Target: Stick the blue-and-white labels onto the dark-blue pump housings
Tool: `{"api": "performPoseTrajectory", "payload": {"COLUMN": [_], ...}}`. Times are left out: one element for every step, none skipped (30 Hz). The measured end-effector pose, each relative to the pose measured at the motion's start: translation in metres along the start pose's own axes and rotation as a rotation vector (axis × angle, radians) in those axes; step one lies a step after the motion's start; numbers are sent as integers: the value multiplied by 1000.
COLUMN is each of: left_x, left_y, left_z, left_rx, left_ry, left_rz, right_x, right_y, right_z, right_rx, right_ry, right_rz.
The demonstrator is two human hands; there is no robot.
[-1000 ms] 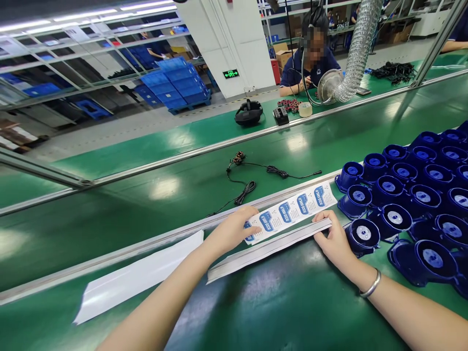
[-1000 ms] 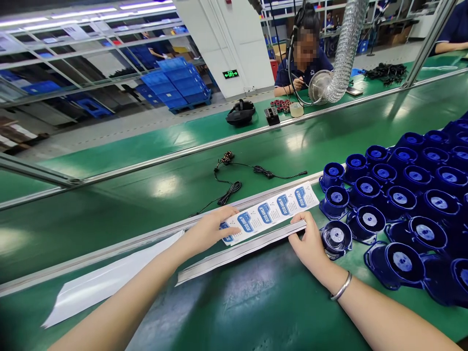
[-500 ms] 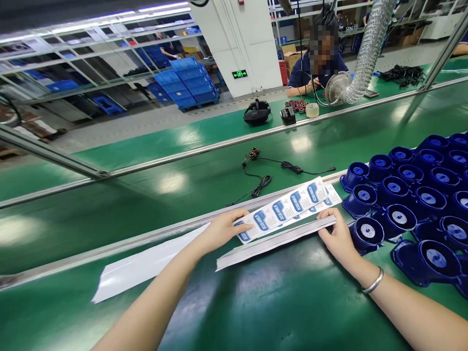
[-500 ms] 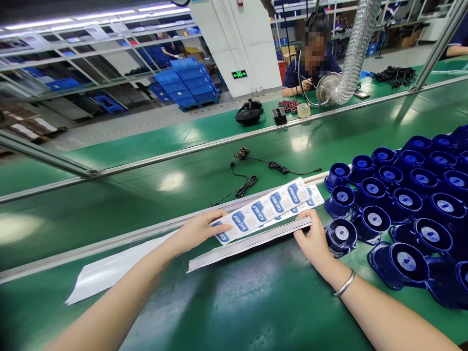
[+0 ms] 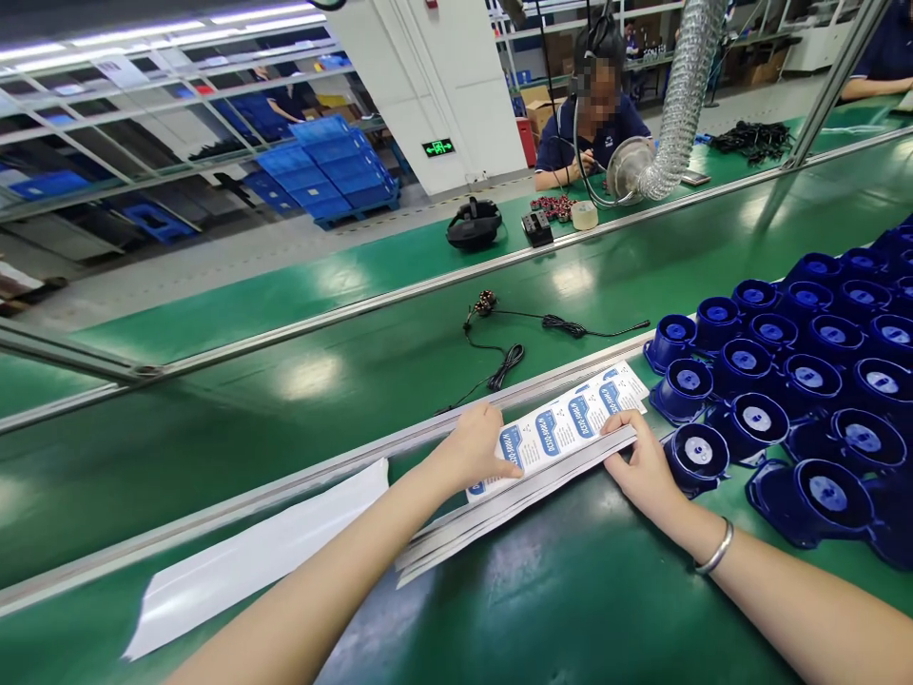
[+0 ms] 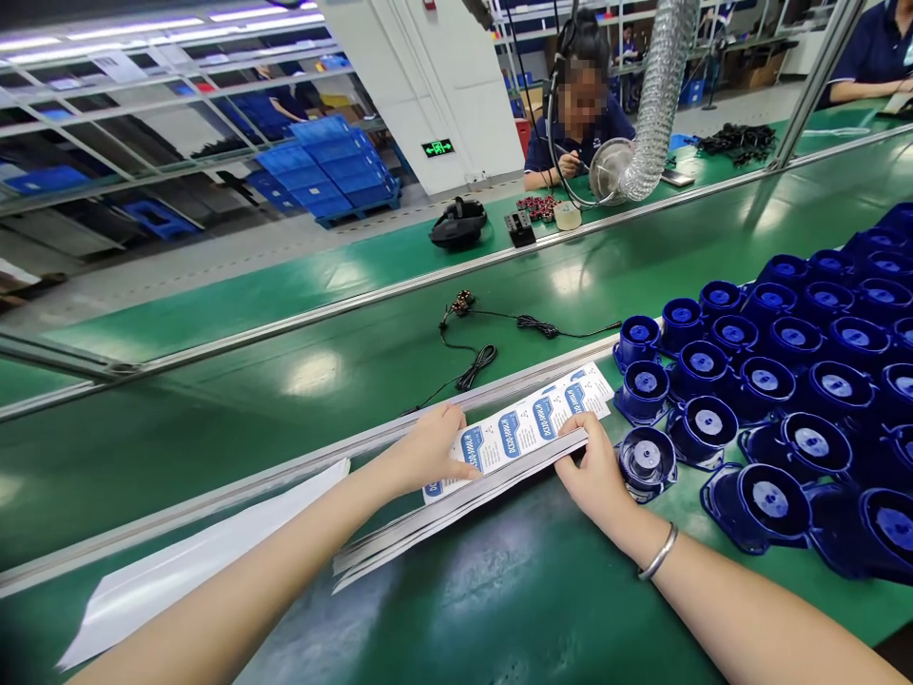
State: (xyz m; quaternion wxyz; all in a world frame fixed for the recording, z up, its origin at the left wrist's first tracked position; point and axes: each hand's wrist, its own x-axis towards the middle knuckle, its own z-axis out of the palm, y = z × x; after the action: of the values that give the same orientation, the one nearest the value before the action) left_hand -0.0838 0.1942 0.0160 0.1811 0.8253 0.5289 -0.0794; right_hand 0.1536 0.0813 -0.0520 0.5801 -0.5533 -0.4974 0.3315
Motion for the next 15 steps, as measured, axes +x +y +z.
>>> {"api": "performPoseTrajectory", "payload": {"left_x": [-1,-2,-3,-3,-4,-5,-6,-7,-10,-13,-18,-23,-30,-38,-47], "left_y": [2,4,6,8,10,11,12,12,11,9,5,-1,-8,-16,-25], "left_z": [-1,-1,-1,-1,-1,-2,-4,-7,-11,-15,-19,-23,-26,-28,-29], "left_rx": [8,12,11,7,-1,-10,-19,-31,-43,-57,-72,-85,-93,-94,-92], "left_ry": [1,-1,-6,-15,-26,-36,-42,-45,-44,-40,-36,-28,-14,5,26], "left_rz": [-10,-21,-32,-43,-52,-54,-50,-38,-22,-4,11,21,26,23,15], "right_x": [0,0,1,1,1,1,0,0,0,0,-1,-1,-1,-1,-1], "right_y": [0,1,1,1,1,1,1,1,1,0,0,-1,-1,-1,-1], "right_z": [0,0,0,0,0,0,0,0,0,0,1,1,1,1,1], "right_rx": [0,0,1,1,0,-2,-6,-10,-14,-18,-22,-26,-29,-33,-38], "right_ry": [2,2,1,0,-1,0,2,3,4,5,4,5,6,9,14], "right_rz": [-1,-2,-2,-3,-4,-5,-6,-7,-8,-9,-10,-11,-13,-17,-21]}}
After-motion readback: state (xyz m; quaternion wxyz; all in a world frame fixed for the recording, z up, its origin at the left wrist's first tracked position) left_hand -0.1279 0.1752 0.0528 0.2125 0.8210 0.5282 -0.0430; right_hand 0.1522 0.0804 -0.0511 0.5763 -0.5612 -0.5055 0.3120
